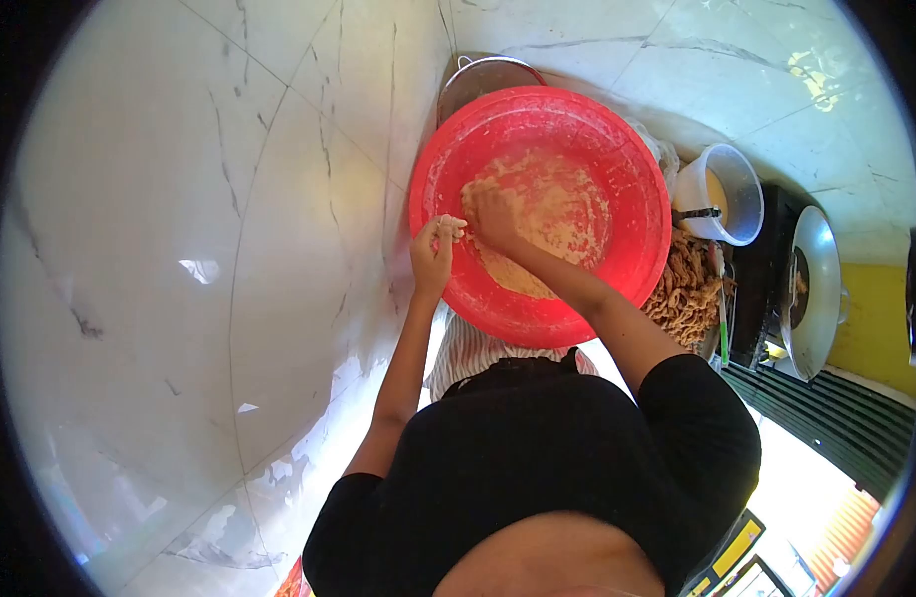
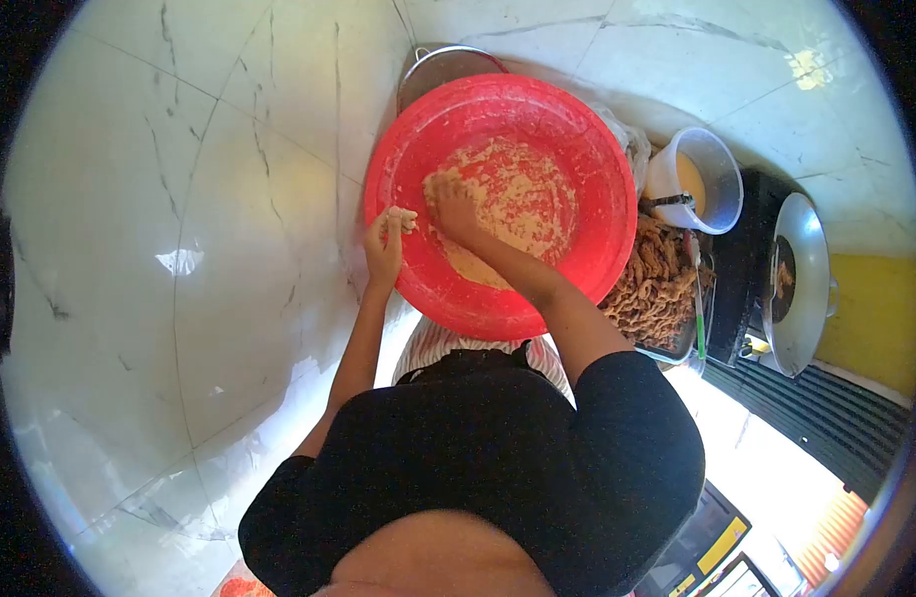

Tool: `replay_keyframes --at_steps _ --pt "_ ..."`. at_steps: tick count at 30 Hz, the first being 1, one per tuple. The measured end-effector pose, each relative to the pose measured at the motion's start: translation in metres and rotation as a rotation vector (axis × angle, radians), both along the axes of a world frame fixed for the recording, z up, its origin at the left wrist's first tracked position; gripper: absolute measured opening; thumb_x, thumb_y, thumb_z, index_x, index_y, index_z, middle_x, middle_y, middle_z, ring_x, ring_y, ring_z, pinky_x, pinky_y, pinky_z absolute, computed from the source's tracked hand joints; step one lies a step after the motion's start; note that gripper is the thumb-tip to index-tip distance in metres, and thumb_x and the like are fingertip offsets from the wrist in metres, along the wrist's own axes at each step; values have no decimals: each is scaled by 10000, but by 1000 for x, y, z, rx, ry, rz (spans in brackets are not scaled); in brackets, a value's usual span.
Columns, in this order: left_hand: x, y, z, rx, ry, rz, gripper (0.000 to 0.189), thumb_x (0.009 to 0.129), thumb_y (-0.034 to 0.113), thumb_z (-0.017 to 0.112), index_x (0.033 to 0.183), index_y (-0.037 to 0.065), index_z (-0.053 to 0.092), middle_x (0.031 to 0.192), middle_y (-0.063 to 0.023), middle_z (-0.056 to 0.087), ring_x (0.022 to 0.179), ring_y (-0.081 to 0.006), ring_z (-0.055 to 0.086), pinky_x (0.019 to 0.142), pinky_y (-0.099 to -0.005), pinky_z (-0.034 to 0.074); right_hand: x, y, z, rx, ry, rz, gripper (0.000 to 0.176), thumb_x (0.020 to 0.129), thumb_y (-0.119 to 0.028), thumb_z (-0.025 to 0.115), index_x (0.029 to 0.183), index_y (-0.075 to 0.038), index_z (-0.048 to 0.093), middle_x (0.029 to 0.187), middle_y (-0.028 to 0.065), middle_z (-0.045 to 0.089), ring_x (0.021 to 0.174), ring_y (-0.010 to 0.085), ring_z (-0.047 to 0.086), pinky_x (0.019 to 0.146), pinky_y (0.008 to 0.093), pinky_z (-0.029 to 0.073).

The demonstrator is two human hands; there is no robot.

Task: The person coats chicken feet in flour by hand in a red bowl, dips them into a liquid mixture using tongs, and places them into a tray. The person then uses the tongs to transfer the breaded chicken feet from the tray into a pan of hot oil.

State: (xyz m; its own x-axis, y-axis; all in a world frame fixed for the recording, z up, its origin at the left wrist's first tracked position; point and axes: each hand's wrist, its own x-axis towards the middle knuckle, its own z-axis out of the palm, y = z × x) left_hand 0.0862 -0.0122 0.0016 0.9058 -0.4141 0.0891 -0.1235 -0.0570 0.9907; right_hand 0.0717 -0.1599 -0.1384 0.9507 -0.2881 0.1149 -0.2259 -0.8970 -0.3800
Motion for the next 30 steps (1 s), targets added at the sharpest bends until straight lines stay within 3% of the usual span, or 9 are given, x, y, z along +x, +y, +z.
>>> replay_keyframes --at_steps 2,4,7,11,16,19,25,29,30 --pt "1 0 7 11 -26 -25 327 921 214 386 814 -15 595 742 -63 601 664 -105 546 633 -237 448 -23 4 9 79 158 156 445 820 -228 459 1227 -65 383 1261 173 362 1163 375 328 967 453 268" --pt "0 1 6 20 -22 -19 324 921 212 387 818 -16 593 743 -64 600 663 -106 545 634 -238 448 -54 -17 12 -45 130 603 484 820 -224 463 1268 -87 344 1322 147 308 1218 370 267 987 458 250" --pt "0 0 4 6 -10 -2 307 914 200 402 820 -22 594 730 -69 602 653 -112 548 625 -238 448 -94 -46 38 -12 416 802 525 830 -256 464 1298 -90 297 1341 154 280 1235 369 239 1003 464 225" --pt "1 1 3 -5 -11 -14 312 919 204 395 836 -22 594 749 -68 602 663 -102 544 626 -232 451 -145 -59 50 53 544 766 562 849 -331 431 1312 -62 260 1344 183 260 1247 362 220 1012 483 193" --pt "-1 -2 5 -54 25 13 301 910 196 411 818 -28 590 728 -67 604 640 -98 530 613 -233 439 -151 -14 37 135 1046 231 706 837 -486 375 1338 -33 169 1338 240 232 1233 388 248 991 522 206" --pt "-1 0 8 -59 10 33 303 911 202 413 818 -26 591 730 -64 603 639 -92 525 610 -231 435 -120 29 69 206 1094 67 709 836 -465 397 1334 -20 161 1345 238 222 1193 401 315 958 520 267" --pt "1 2 0 -61 17 52 329 917 228 404 831 -22 598 734 -57 599 648 -92 532 615 -228 441 -78 31 82 932 655 66 556 816 -407 473 1186 3 410 1141 199 482 1057 290 478 837 391 412" --pt "-3 1 4 -81 7 46 334 916 232 408 824 -24 602 713 -55 593 643 -93 527 606 -232 436 -61 -9 131 1310 693 -28 558 800 -403 516 1189 -11 432 1021 166 543 1029 256 495 743 342 459" --pt "-3 1 4 -79 7 45 334 916 232 408 824 -24 602 713 -55 593 643 -93 527 606 -232 436 -59 -14 143 1268 597 -10 464 812 -364 521 1126 -25 480 872 112 557 769 176 508 573 270 430"
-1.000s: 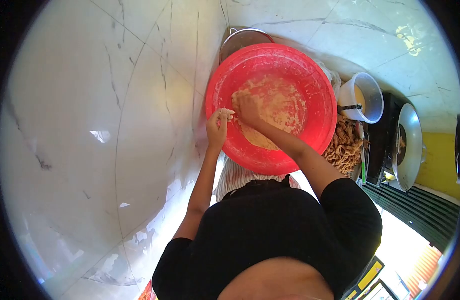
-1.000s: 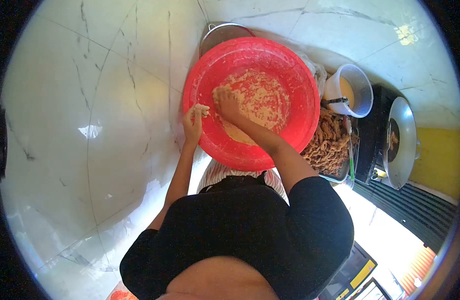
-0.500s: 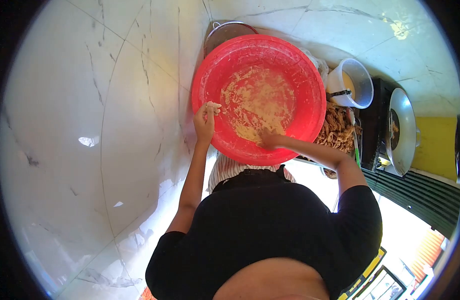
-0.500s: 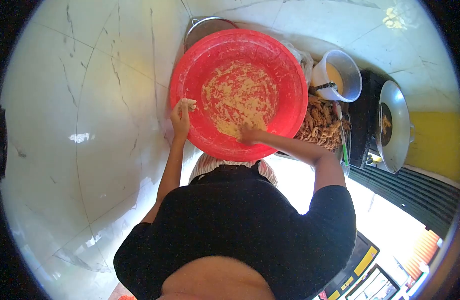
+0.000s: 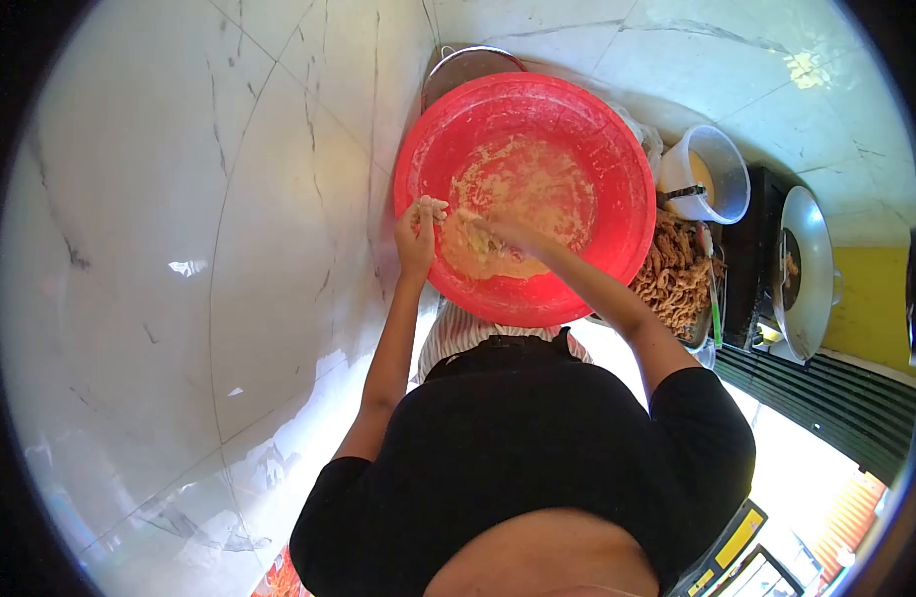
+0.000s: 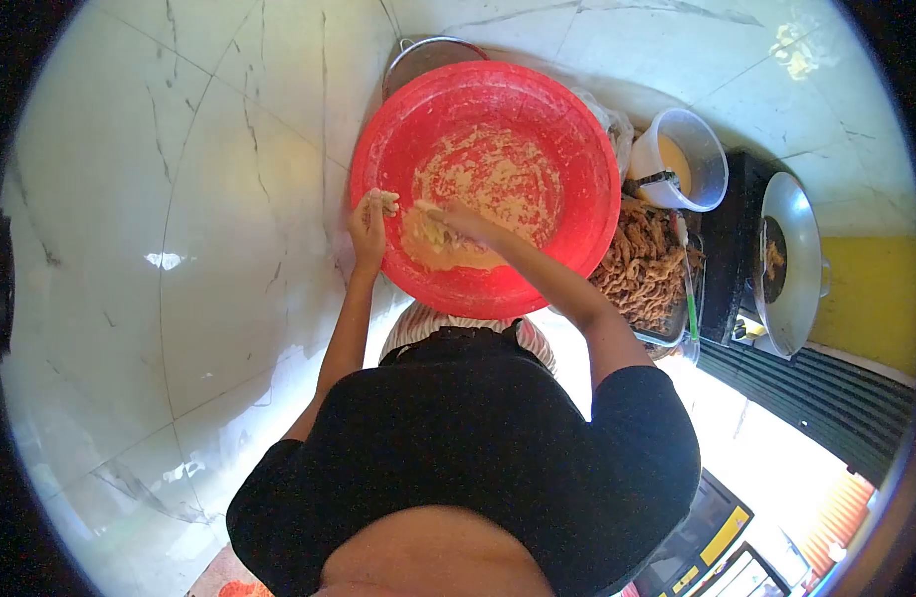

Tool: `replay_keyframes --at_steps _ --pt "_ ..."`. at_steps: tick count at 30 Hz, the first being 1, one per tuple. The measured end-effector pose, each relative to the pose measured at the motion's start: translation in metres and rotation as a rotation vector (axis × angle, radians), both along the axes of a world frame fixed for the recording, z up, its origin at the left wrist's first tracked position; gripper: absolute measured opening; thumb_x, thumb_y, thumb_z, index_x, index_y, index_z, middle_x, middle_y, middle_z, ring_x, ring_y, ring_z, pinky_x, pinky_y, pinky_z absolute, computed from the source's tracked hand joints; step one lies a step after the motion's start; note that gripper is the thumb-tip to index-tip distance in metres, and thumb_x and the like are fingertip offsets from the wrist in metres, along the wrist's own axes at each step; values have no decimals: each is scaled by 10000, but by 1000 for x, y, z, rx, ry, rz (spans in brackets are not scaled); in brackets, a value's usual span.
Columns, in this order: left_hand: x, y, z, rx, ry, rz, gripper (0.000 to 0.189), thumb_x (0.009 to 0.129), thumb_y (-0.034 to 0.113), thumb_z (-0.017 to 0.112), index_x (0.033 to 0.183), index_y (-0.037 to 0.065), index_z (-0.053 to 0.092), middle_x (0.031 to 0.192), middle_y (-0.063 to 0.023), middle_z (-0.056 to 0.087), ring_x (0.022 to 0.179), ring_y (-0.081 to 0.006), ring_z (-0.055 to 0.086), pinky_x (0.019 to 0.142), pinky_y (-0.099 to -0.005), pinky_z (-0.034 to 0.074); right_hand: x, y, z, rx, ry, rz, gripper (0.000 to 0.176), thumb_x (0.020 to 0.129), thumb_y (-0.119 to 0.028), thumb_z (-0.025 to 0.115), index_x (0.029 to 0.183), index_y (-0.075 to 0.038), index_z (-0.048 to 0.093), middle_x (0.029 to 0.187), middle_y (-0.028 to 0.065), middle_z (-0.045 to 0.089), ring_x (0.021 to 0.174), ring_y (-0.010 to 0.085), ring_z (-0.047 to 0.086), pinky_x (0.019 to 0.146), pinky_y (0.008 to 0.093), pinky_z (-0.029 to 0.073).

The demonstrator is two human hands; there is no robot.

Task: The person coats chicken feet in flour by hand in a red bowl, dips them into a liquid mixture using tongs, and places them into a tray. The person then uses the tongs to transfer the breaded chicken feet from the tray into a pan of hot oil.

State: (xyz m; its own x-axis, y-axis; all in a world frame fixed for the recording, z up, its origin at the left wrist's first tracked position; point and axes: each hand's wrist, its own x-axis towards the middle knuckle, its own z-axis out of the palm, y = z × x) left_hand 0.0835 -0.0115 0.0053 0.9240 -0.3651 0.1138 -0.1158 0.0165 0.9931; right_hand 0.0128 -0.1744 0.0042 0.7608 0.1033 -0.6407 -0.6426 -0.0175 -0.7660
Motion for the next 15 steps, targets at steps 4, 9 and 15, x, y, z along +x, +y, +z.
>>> replay_keyframes --at_steps 4,9,15 --pt "0 -1 2 8 2 -9 341 921 236 395 828 -19 601 718 -52 589 646 -95 531 608 -228 442 13 -20 12 -192 -50 -11 489 819 -337 523 1176 -14 441 1016 147 535 1007 259 509 683 360 474" --pt "1 0 -1 19 -11 -42 344 924 237 387 834 -17 601 734 -54 594 651 -93 535 608 -225 444 50 -48 -49 -610 -445 40 485 829 -322 501 1179 2 411 1150 224 451 1033 326 489 787 391 443" --pt "2 -1 -4 46 -64 -36 331 923 229 394 839 -14 602 737 -51 598 651 -86 530 606 -221 440 61 9 -130 -1069 -468 -10 584 845 -327 434 1263 49 274 1250 251 342 1153 399 351 961 439 307"
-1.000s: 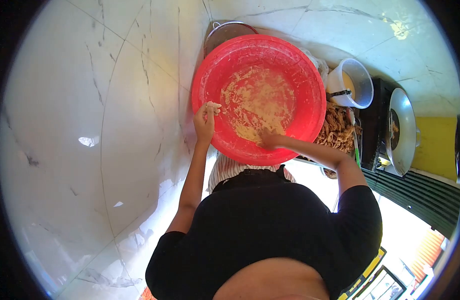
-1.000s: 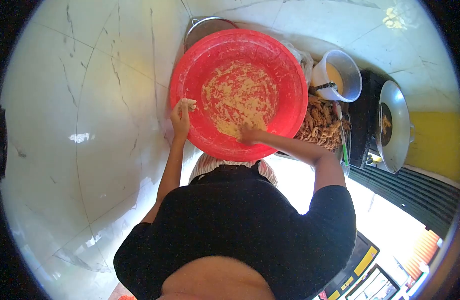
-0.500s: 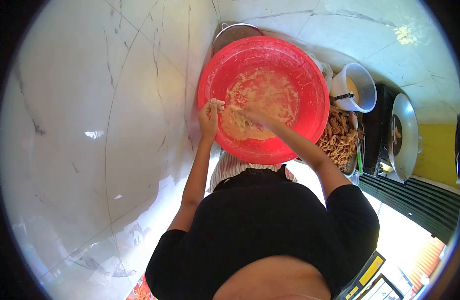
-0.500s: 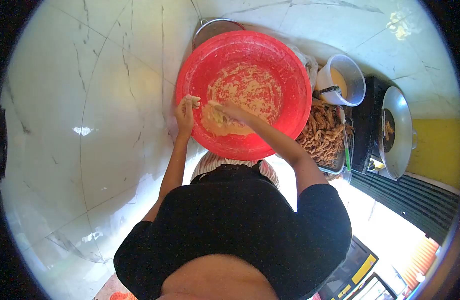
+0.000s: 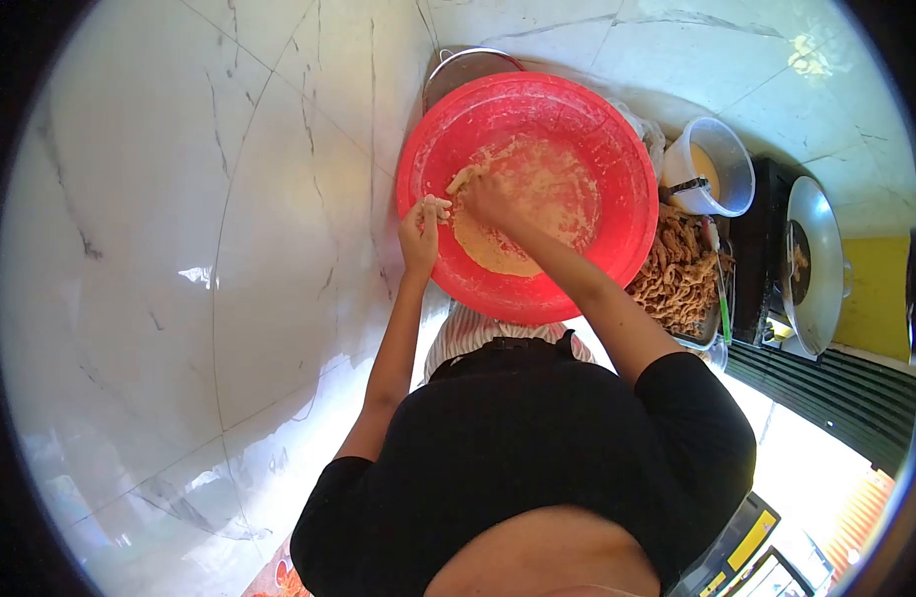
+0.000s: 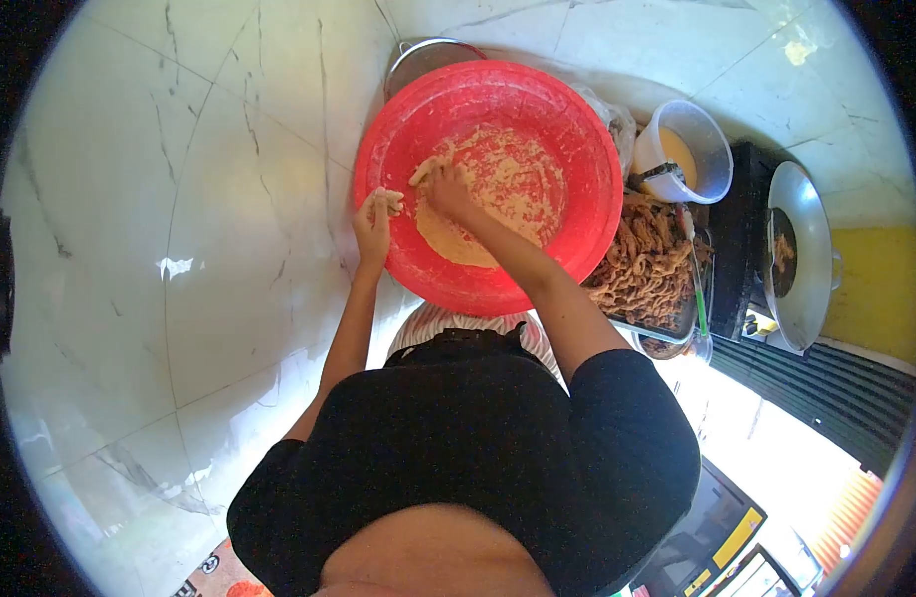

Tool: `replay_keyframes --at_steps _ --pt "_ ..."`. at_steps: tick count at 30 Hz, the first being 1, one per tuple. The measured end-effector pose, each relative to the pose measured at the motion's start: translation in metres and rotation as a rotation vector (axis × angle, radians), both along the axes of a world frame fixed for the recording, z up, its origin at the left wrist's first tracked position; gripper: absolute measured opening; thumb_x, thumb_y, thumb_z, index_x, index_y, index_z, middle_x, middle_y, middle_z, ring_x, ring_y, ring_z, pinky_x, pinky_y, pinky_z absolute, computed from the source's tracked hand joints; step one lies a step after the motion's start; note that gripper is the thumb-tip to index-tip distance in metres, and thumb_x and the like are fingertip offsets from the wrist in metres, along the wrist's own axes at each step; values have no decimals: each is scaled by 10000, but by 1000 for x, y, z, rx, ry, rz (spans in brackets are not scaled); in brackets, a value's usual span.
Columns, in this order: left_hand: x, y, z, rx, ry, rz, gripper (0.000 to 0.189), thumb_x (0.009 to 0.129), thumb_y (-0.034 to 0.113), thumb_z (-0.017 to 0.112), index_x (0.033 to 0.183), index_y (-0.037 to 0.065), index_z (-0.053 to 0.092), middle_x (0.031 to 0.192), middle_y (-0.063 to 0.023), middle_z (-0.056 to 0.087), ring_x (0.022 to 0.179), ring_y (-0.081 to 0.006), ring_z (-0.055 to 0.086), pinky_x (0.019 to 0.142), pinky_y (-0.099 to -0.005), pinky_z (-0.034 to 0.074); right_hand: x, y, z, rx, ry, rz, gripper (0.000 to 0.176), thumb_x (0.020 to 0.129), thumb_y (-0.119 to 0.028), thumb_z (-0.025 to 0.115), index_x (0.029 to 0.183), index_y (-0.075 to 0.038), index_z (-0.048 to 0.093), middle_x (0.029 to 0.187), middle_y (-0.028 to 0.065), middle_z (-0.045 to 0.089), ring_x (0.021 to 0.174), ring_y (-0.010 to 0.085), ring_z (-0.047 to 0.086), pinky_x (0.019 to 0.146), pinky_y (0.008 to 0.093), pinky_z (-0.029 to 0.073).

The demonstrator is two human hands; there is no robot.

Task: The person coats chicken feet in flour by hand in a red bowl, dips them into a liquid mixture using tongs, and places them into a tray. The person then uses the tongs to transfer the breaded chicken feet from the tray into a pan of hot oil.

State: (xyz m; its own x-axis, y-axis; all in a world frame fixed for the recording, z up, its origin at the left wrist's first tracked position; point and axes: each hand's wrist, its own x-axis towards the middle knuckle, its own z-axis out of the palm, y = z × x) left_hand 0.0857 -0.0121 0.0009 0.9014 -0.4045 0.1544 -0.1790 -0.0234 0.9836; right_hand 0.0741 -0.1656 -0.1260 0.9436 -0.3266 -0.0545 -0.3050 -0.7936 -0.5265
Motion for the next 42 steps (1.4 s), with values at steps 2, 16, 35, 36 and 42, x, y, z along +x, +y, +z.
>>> replay_keyframes --at_steps 2,16,35,36,42 --pt "0 0 -1 25 -2 -6 325 921 228 398 840 -12 601 726 -46 594 648 -81 526 604 -220 437 -17 18 -3 -306 -133 75 592 837 -328 437 1254 60 276 1245 249 344 1137 401 367 951 430 322" --pt "-19 -5 12 -3 88 2 335 917 233 405 826 -27 594 695 -43 573 641 -90 520 611 -221 427 -125 -10 155 706 786 516 522 796 -182 527 1266 -59 335 1091 189 510 966 252 533 768 347 444" --pt "-22 -74 -59 1097 -463 -986 510 694 333 668 1056 19 494 1082 -178 492 1013 -315 494 801 -386 443 -177 -95 154 637 1 -209 288 816 -180 561 1055 -19 558 890 119 628 807 172 597 714 282 453" --pt "-25 -75 -73 1095 -471 -992 510 694 333 668 1056 19 494 1082 -178 492 1013 -315 494 801 -386 443 -184 -92 155 581 -154 -203 270 815 -167 554 1043 -23 557 879 130 622 803 209 599 707 301 455" --pt "-44 -74 -91 1240 -209 -735 695 663 358 693 1157 -15 377 1140 -217 440 1019 -341 483 830 -397 432 -217 -85 143 197 -316 -258 247 804 -164 550 1021 -45 548 875 162 602 831 303 584 701 352 457"
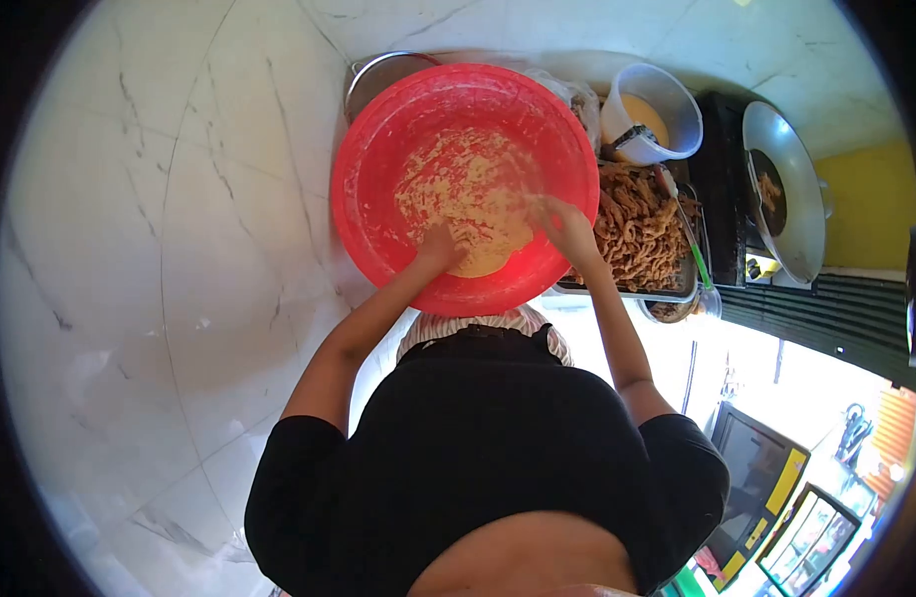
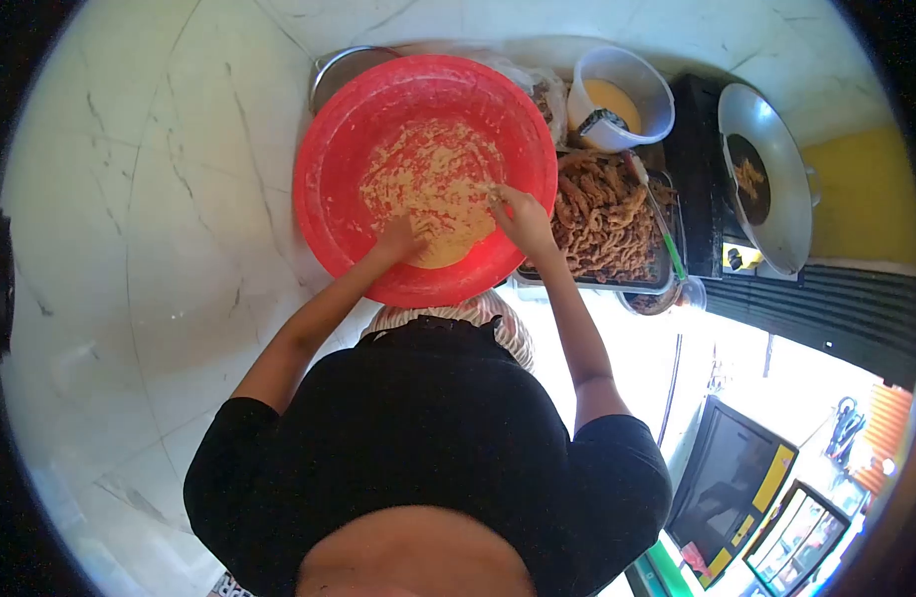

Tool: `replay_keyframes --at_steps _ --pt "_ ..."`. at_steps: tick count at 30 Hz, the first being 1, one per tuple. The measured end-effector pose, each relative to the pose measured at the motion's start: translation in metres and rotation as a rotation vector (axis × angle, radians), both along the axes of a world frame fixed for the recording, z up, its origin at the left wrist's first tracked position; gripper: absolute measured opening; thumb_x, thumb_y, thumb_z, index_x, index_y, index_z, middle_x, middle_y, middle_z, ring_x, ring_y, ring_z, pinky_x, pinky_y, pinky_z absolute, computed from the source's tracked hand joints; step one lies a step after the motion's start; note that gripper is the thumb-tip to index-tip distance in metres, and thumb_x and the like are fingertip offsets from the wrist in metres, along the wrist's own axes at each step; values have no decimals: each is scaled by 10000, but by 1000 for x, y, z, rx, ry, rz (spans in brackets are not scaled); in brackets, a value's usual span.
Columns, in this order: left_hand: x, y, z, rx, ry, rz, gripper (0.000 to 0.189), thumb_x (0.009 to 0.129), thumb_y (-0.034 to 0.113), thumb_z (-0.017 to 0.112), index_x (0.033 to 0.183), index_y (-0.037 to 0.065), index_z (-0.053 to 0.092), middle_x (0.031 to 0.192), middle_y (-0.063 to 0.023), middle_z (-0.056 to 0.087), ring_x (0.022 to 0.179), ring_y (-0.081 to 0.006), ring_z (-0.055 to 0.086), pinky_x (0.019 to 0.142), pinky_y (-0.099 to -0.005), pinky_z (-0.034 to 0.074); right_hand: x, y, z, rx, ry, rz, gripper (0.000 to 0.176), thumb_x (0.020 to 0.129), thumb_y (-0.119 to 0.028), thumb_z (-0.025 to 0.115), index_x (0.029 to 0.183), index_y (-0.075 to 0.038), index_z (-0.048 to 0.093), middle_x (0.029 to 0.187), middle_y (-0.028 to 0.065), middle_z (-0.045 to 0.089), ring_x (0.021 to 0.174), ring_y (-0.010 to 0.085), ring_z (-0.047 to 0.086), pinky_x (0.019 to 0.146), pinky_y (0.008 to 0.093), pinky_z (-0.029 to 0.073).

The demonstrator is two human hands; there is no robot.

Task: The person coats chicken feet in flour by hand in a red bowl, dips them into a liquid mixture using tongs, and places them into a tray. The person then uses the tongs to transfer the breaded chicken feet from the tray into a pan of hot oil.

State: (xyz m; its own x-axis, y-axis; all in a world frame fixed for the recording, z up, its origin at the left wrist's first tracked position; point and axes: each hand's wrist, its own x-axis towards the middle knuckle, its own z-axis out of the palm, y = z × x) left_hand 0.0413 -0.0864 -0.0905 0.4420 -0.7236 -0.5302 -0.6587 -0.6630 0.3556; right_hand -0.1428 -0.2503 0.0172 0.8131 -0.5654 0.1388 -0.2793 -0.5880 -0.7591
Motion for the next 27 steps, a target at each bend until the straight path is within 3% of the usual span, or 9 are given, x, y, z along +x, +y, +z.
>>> replay_keyframes --at_steps 6,8,12,15,17,20,24,26,27 --pt "-58 -23 -17 30 -304 -319 713 650 484 646 1077 -62 476 1084 -262 483 959 -346 529 802 -395 444 0 12 12 36 -129 -215 257 811 -186 539 1036 -62 543 831 146 610 734 286 605 623 348 471" --pt "-67 -42 -29 -27 22 -160 653 651 503 625 981 -56 557 950 -231 574 860 -320 581 730 -386 463 0 9 8 38 -163 -246 250 819 -186 530 1037 -64 544 810 137 613 705 277 610 603 343 473" --pt "-63 -60 -18 -127 156 -346 596 678 506 597 897 -49 590 840 -185 618 756 -271 608 667 -362 470 -3 4 -7 135 -156 -264 235 843 -203 506 1036 -79 555 787 127 616 697 255 615 603 330 469" --pt "-50 -67 22 -12 492 -274 634 751 552 496 1094 19 502 934 -186 585 867 -278 579 749 -363 449 -1 5 0 211 -243 -272 221 851 -204 493 1016 -77 566 770 134 611 689 261 611 602 327 465" --pt "-41 -69 21 -107 925 212 548 801 521 457 1046 35 520 853 -132 587 799 -219 580 717 -357 452 -2 5 -1 201 -264 -285 216 854 -204 485 1003 -73 572 761 140 607 685 270 607 603 327 463" --pt "-15 -84 12 -226 957 222 636 835 542 348 1135 -10 450 950 -143 547 841 -232 551 679 -355 454 -4 4 -8 86 -167 -335 223 862 -213 468 987 -63 576 744 147 601 676 286 599 601 331 458" --pt "2 -108 0 -289 769 199 648 827 530 398 1173 -17 407 1032 -194 494 900 -273 516 738 -384 431 -3 5 -8 146 -177 -316 242 866 -240 465 989 -63 573 736 145 601 667 293 595 593 345 453" --pt "-5 -113 4 -177 270 -260 645 818 484 461 1192 -36 380 1085 -232 435 1014 -321 443 824 -399 384 -3 3 -16 145 -170 -328 240 864 -243 467 988 -67 574 731 142 600 663 292 594 590 347 453" --pt "-13 -109 3 -177 272 -262 645 818 484 461 1192 -36 380 1085 -232 435 1014 -321 443 824 -399 384 -3 3 -17 145 -146 -325 239 864 -244 469 987 -69 575 726 141 599 659 289 594 588 349 453"
